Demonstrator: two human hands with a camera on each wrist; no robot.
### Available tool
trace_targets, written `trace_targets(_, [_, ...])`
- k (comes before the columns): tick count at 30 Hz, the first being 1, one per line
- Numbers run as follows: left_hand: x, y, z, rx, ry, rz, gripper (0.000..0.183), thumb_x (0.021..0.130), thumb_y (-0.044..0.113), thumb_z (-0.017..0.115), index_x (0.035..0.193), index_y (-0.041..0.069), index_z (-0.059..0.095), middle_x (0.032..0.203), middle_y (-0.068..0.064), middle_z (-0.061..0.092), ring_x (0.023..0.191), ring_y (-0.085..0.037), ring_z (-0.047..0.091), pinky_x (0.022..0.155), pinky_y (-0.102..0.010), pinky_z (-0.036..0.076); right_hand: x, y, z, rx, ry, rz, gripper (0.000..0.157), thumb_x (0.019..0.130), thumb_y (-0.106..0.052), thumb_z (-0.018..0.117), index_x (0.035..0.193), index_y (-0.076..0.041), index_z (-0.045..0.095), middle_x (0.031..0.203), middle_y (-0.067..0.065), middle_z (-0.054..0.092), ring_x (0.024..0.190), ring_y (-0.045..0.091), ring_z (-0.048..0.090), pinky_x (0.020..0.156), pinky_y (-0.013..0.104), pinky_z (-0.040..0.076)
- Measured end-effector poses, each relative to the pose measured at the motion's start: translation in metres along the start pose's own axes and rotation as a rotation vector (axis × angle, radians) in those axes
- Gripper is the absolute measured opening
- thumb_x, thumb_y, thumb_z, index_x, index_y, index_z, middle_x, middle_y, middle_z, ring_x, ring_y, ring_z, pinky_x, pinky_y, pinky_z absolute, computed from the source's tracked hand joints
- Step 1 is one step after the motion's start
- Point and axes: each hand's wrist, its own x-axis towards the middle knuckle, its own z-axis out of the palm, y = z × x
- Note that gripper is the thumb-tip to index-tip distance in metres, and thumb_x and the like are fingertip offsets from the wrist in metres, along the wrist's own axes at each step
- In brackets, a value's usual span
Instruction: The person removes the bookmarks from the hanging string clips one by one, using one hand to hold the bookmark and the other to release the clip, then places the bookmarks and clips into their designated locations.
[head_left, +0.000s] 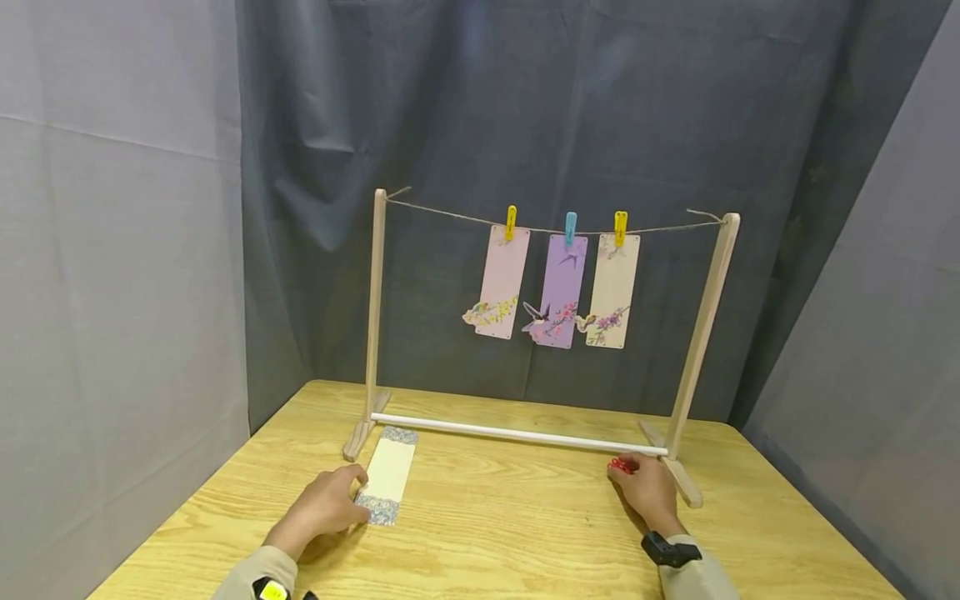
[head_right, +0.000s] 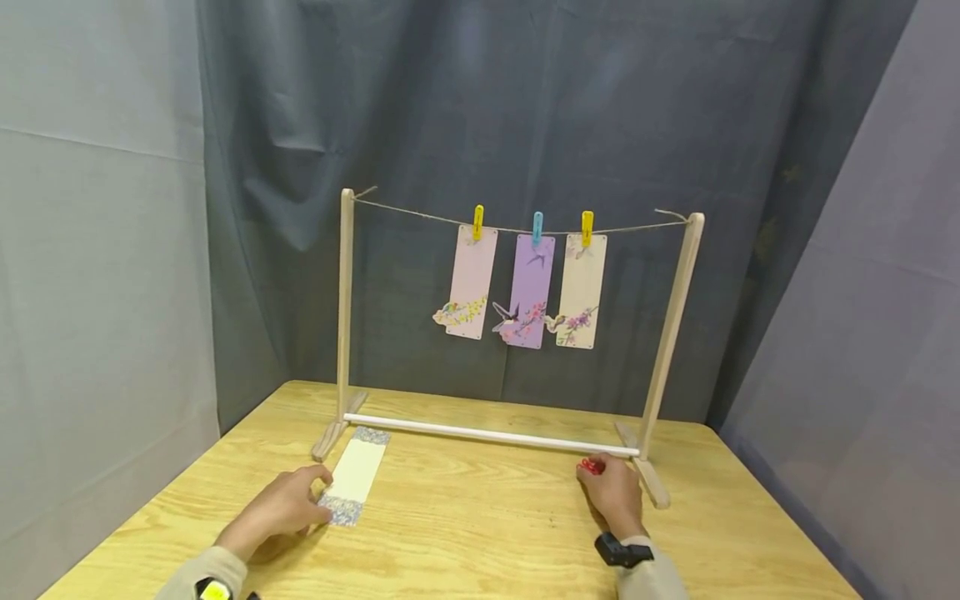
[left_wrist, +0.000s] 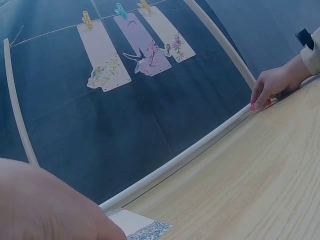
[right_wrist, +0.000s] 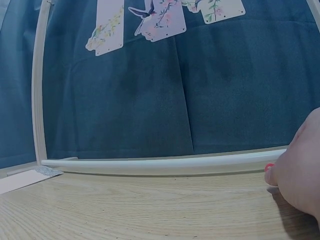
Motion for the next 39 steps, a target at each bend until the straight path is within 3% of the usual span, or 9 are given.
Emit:
trace_targets(9, [0.0007,0.0010,-0.0007,0.020,0.000,-0.004,0.046,0.080,0.013,0.086,0.120,0.003,0.064,0.075,-0.002,0.055,0.063,-0.020,0.052,0.062,-0.039,0.046,-0.0015,-0.0048,-0.0042,0.004,-0.009,-0.021,0.035,0.090,-0.021,0.082,0.114,0.003,0.074,0.092,0.013,0.073,0.087,0.036,0.067,0.075,0.050,0.050])
trace_targets(28, [0.0034,-0.0025,0.0004,0.036,-0.011,0.004,0.044,0.080,0.014,0.086,0.118,0.007,0.065,0.077,-0.001,0.054,0.074,-0.023,0.049,0.070,-0.045,0.048,-0.0020,-0.0042,-0.0041,-0.004,-0.014,-0.010,0.034,0.092,-0.019,0.078,0.116,0.004,0.072,0.093,0.013,0.073,0.088,0.037,0.067,0.077,0.051,0.050])
trace_targets(39, [0.0021,-0.0015,-0.0004,0.020,-0.002,0.010,0.045,0.080,0.012,0.086,0.119,0.005,0.065,0.073,-0.003,0.053,0.066,-0.021,0.048,0.064,-0.040,0.045,-0.0013,-0.0055,-0.0033,-0.012,-0.003,-0.010,0.034,0.090,-0.019,0.080,0.115,0.003,0.073,0.092,0.013,0.073,0.088,0.037,0.067,0.077,0.051,0.049])
